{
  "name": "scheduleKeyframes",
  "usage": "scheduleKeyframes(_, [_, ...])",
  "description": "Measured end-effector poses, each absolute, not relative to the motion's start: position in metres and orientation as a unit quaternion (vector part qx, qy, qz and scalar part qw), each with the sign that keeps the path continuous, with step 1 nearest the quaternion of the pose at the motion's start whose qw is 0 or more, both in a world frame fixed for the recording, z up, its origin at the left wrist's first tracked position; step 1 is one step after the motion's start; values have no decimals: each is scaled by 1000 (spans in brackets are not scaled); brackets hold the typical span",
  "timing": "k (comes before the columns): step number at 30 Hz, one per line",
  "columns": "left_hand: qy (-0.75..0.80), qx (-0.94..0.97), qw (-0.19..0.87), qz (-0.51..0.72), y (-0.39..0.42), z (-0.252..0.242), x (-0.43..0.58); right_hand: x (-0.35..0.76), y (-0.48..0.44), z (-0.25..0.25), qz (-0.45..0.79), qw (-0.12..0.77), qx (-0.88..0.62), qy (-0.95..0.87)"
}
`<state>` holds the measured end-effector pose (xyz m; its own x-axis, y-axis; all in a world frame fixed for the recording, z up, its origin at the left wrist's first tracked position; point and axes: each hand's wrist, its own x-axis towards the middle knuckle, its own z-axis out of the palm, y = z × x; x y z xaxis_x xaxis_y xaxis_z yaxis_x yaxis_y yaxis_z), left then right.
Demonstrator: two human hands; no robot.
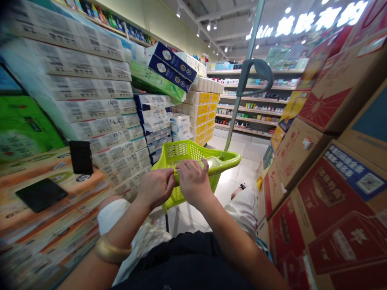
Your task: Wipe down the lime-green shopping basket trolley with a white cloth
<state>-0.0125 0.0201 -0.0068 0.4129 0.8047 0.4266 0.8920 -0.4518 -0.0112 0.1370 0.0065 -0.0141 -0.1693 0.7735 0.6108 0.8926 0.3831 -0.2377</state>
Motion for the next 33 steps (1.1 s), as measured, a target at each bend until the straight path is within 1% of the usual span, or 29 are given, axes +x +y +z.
scheduleKeyframes(6, [-512, -831, 124, -181, 18, -6, -11, 166, 12, -31, -103, 463, -562, -678])
scheduleKeyframes(8, [-514, -830, 123, -180, 18, -6, -10, 165, 12, -35, -117, 491, -568, -651])
scheduleKeyframes(10, [-514, -829, 122, -184, 19, -7, -10, 154, 7, -39, -128, 493, -554, -659])
scheduleKeyframes(14, [-508, -830, 123, -196, 20, -8, -12, 124, -6, -47, -137, 465, -499, -718])
scheduleKeyframes(18, [-504, -832, 130, -190, 21, -9, -14, 134, -6, -54, -153, 465, -505, -711])
scheduleKeyframes(22, [-504, -833, 131, -188, 20, -8, -13, 169, 6, -56, -165, 529, -553, -622])
scheduleKeyframes(25, [-509, -830, 125, -190, 20, -8, -12, 174, 10, -57, -164, 566, -564, -578])
scheduleKeyframes(27, [-510, -829, 123, -193, 20, -8, -11, 163, 7, -59, -162, 554, -552, -602])
scheduleKeyframes(31, [-508, -829, 132, -196, 20, -9, -13, 143, -3, -67, -186, 489, -503, -688])
scheduleKeyframes(33, [-503, -832, 131, -196, 20, -9, -14, 148, -2, -70, -204, 480, -498, -693])
